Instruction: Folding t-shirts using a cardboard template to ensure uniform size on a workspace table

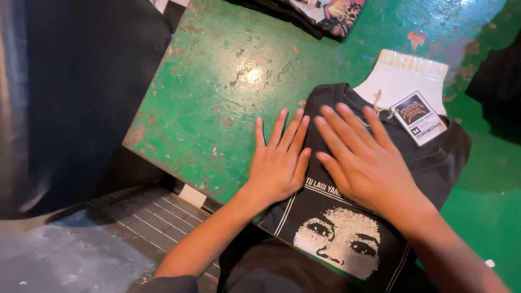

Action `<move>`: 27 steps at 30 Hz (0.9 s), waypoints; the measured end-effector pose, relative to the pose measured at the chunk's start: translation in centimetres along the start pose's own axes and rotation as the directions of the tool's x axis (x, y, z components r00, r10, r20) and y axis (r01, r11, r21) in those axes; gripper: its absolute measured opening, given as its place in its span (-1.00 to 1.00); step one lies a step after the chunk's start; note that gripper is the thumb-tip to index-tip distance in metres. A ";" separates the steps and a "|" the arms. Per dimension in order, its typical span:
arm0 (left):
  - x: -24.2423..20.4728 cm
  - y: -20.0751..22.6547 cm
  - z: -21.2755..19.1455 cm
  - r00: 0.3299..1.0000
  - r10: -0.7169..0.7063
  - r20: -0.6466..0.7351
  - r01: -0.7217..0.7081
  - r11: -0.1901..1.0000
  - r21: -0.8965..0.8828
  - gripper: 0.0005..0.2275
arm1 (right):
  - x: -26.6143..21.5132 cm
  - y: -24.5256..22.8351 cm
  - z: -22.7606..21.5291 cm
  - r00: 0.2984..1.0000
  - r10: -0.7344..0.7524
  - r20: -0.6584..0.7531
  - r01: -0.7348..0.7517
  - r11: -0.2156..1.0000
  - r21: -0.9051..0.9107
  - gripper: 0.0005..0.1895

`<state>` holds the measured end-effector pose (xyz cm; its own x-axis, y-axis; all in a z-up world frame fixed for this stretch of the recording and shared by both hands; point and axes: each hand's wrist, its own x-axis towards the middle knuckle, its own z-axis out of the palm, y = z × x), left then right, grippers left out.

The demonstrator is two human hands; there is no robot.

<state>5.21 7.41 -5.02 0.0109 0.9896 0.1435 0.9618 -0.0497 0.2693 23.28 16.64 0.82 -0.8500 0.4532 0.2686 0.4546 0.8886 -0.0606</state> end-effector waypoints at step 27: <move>10.4 13.1 -0.7 0.896 0.306 -0.322 -0.350 0.933 -0.089 -0.69 | -16.4 10.9 -0.1 0.754 0.635 -0.167 -0.534 0.741 0.406 -0.87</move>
<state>17.72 16.96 0.72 0.2156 0.8279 0.5177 0.8688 -0.4046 0.2853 42.17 18.90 -4.11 -0.3082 0.8944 0.3243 0.6829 0.4453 -0.5791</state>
